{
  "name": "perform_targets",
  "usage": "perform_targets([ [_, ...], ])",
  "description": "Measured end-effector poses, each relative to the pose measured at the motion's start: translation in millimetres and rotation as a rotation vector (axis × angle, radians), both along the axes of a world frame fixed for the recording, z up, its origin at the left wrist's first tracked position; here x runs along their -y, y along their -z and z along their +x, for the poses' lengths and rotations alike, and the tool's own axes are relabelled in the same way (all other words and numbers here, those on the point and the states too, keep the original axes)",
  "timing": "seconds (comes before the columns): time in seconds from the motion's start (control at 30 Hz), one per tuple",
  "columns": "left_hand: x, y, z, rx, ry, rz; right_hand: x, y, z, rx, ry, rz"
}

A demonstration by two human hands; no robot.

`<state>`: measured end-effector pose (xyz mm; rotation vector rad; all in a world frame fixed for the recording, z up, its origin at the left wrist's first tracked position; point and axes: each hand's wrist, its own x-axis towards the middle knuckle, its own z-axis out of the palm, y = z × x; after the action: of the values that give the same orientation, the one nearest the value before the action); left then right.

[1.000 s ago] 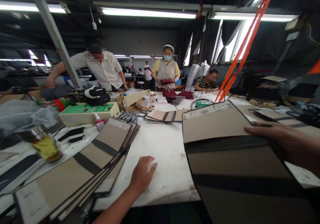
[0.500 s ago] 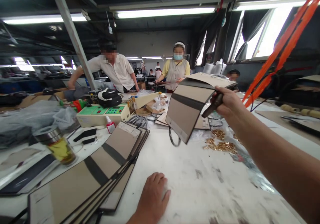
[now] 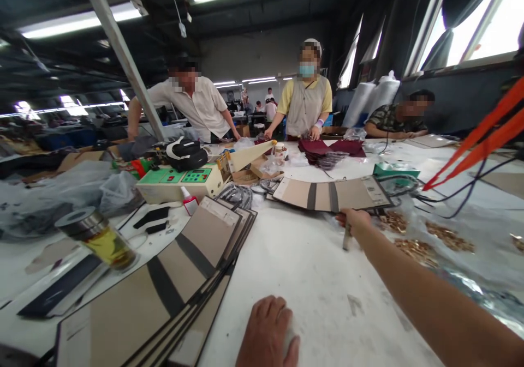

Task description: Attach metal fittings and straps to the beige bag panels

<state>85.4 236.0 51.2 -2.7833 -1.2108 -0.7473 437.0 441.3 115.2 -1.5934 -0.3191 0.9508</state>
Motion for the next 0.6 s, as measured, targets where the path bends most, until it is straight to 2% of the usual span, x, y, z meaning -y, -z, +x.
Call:
perform_targets([
  [0.13, 8, -11.4, 2, 0.013, -0.038, -0.156, 11, -7.8, 11, 0.034, -0.211, -0.034],
  [0.27, 22, -28.9, 6, -0.019, -0.074, -0.232, 56, -15.9, -2, 0.078, -0.424, -0.026],
  [0.37, 26, -31.8, 9, -0.034, -0.052, -0.213, 108, -12.4, -35, 0.074, -0.510, 0.125],
  [0.47, 21, -21.0, 7, 0.081, -0.020, -0.246, 174, -5.8, -81, 0.062, -0.485, 0.353],
  [0.53, 18, -12.6, 4, 0.241, -0.054, -0.302, 219, -1.7, -109, 0.175, -0.426, 0.420],
  [0.6, 17, -8.7, -2, 0.416, -0.119, -0.374, 259, 1.8, -129, 0.426, -0.396, 0.401],
])
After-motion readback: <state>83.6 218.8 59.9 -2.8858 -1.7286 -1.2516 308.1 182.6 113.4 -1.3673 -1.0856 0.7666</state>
